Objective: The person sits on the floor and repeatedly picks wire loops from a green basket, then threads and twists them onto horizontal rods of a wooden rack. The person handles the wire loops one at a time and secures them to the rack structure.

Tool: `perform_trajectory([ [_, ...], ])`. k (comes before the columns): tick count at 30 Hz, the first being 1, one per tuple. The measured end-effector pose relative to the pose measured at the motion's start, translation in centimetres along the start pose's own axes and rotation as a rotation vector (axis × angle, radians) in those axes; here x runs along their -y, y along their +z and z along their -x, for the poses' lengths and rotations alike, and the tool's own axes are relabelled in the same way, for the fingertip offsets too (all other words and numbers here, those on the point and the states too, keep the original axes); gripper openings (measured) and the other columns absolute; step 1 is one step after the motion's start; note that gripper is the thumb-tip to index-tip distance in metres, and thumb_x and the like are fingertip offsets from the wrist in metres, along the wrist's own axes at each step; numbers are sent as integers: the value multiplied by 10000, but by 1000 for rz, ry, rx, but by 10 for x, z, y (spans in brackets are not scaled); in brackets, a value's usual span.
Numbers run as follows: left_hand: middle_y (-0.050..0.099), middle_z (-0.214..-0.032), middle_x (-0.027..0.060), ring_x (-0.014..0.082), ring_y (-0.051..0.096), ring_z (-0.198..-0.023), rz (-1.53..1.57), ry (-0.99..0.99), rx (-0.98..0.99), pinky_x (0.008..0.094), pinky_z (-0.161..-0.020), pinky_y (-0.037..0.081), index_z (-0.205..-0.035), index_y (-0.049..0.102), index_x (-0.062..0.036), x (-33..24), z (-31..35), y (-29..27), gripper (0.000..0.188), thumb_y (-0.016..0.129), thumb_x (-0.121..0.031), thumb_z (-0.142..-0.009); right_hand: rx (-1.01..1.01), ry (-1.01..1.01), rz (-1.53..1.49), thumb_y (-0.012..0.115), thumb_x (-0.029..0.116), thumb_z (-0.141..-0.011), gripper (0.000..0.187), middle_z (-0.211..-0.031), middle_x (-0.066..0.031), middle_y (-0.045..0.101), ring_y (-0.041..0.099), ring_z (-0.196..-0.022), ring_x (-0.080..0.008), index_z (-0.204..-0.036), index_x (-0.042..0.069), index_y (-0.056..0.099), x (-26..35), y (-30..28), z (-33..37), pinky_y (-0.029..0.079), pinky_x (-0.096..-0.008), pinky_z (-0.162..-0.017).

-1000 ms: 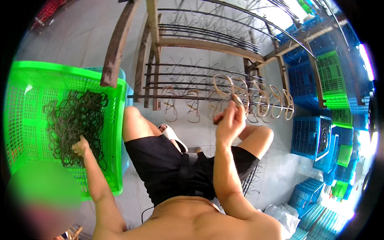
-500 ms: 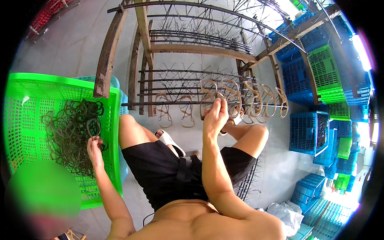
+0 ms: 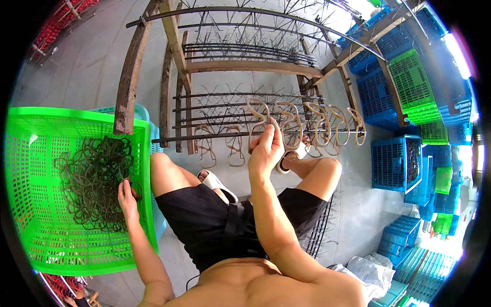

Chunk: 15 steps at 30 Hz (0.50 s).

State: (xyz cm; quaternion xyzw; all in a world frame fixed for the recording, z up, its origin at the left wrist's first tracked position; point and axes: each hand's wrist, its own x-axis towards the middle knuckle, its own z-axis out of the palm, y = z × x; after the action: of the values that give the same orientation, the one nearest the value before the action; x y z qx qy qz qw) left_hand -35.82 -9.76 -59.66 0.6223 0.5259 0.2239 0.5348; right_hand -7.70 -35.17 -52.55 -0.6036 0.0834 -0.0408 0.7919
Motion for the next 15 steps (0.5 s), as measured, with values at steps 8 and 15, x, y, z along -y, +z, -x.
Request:
perform_trajectory([
  [8,345,-668,-36,79,327,-611,164,47,-10,248,-566,282,-1026,577,-53,22,-3,-4,246,476,-253,-924,-33,45,21,452,198,-960,217,-510,47,401,375,-413,-30,-1060,41,564,5,2,3,302,-197,-371],
  [15,445,-710,-39,61,395,-646,42,32,-111,236,-566,296,-1034,593,-74,10,5,11,273,483,-301,-927,11,21,11,458,181,-956,254,-525,58,398,371,-413,-23,-1140,43,566,1,2,-3,294,-198,-358],
])
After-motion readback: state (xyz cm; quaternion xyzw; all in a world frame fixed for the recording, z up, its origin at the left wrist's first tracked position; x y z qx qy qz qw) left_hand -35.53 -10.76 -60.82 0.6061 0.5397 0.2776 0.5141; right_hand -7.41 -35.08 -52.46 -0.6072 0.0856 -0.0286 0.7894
